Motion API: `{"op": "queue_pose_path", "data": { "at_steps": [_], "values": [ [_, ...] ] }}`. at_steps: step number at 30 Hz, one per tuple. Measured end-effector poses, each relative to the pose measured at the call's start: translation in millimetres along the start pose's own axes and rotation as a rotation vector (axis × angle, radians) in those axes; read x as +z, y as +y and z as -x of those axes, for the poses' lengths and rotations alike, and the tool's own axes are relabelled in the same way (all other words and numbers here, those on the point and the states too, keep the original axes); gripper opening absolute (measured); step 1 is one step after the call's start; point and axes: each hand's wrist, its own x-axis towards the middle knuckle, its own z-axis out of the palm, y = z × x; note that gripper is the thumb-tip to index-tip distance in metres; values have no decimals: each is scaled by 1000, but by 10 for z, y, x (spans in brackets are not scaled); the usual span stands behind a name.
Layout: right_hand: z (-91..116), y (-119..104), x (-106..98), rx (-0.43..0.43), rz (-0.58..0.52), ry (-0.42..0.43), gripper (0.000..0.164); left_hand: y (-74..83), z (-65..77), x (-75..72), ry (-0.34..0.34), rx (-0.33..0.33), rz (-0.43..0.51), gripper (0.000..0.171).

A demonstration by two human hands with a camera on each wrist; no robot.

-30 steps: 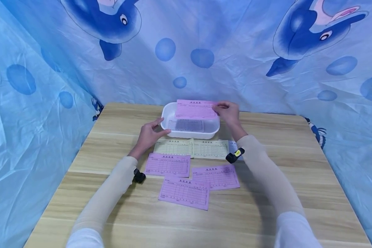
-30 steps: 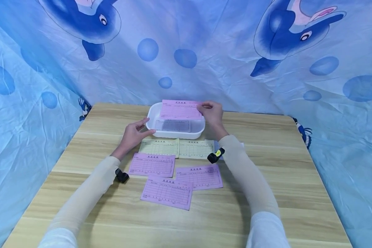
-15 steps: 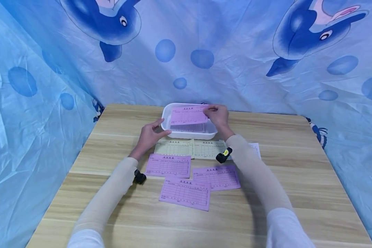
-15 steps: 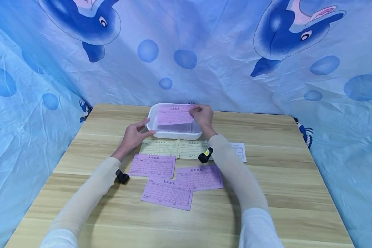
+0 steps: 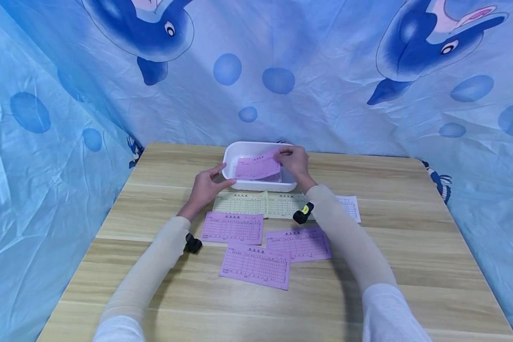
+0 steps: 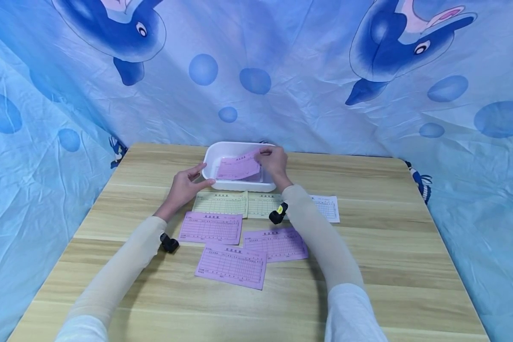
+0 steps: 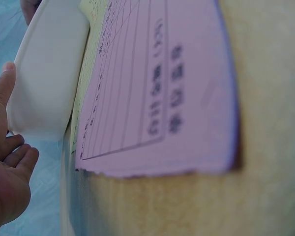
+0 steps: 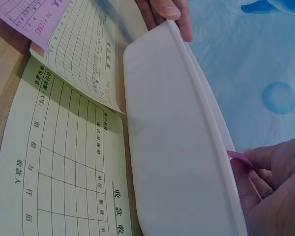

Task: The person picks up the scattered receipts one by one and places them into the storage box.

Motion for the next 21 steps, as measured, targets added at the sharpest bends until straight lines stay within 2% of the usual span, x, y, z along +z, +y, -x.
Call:
{"op": "queue_pose_path", "data": {
  "at_steps": [4,9,15,21],
  "values": [
    [-12,13,8,-15,26,-6,23,-3,-5,4,-1,2,3,80],
    [6,3,-60,-30,-28,-32,21,-6,-9,0,-2,1,2,80],
    [28,-51,-225,-42,-83,-63,26,-10,-3,-7,-1,-4,-2,80],
    [192,-172,-452,-134,-46,-71,30,-8,6,-5,-5,-6,-6,81]
  ]
}}
